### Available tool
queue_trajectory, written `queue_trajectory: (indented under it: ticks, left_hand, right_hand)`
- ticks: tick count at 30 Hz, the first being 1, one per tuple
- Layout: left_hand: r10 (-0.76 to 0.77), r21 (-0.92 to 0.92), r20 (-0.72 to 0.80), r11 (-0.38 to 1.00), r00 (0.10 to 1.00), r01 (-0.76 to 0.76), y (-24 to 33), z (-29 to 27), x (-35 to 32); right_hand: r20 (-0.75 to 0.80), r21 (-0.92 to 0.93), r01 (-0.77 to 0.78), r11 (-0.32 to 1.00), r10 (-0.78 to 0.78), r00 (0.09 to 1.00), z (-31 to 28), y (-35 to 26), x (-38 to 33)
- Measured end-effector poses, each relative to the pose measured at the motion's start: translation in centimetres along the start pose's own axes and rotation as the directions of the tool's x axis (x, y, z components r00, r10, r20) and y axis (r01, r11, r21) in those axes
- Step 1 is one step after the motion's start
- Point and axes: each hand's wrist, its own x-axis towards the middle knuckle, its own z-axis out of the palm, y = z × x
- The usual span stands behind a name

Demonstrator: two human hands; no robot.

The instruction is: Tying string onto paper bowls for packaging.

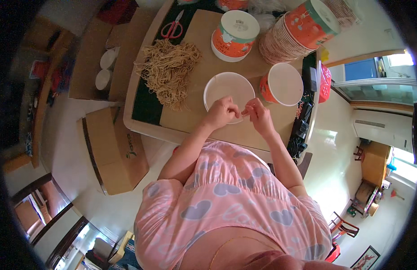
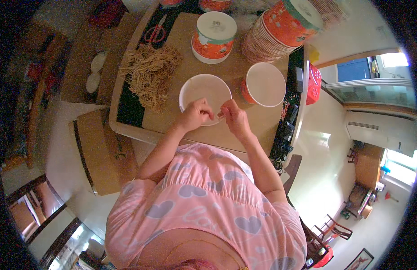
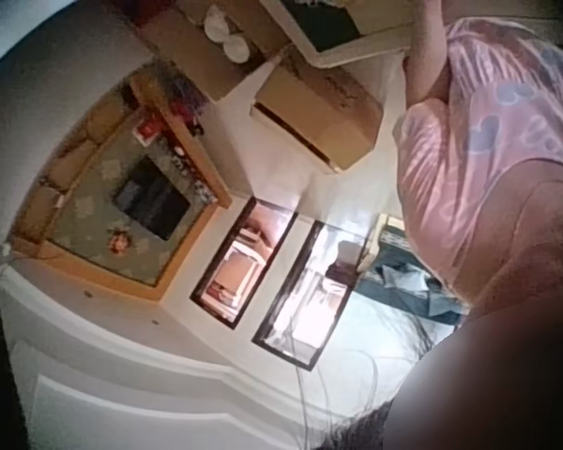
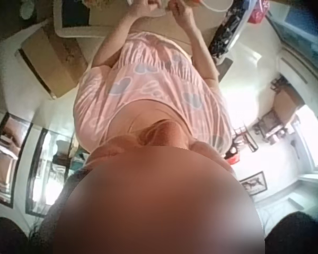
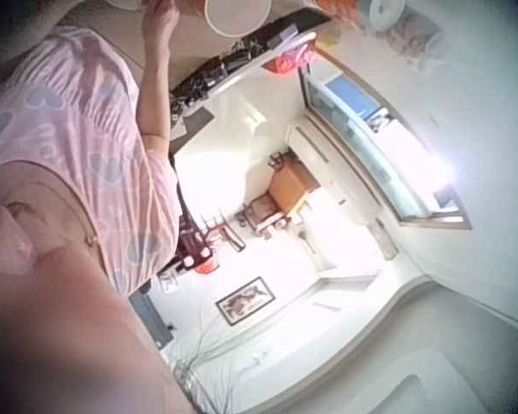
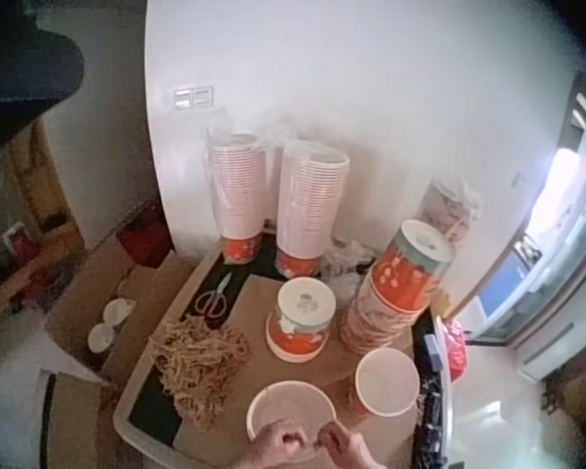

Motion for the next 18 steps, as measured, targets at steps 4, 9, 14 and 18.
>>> queue_trajectory:
  ticks: [4,9,14,18]
  left_hand:
    - [0.070,0.313,0.056,0.946,0.996,-0.084,0.9,0.7,-0.4]
    - [0.110,0.536,0.087,0.833,0.990,-0.140,1.4,1.4,-0.3]
    - [0.147,0.463,-0.078,0.881,0.986,-0.095,2.4,1.7,-0.5]
    - [-0.024,0.160,-0.053,0.987,0.998,0.032,3.1,0.5,-0.2]
  right_hand:
    - [0.013,-0.001,-0.112,0.994,0.112,0.994,-0.2,-0.4,0.2]
    - [0.041,-0.075,-0.087,0.993,0.091,0.995,-0.3,-0.7,0.1]
    - [-0.014,-0.030,-0.098,0.995,0.098,0.995,0.0,0.2,-0.5]
    - [-0.068,0.102,-0.151,0.983,0.158,0.985,-0.1,-0.4,-0.5]
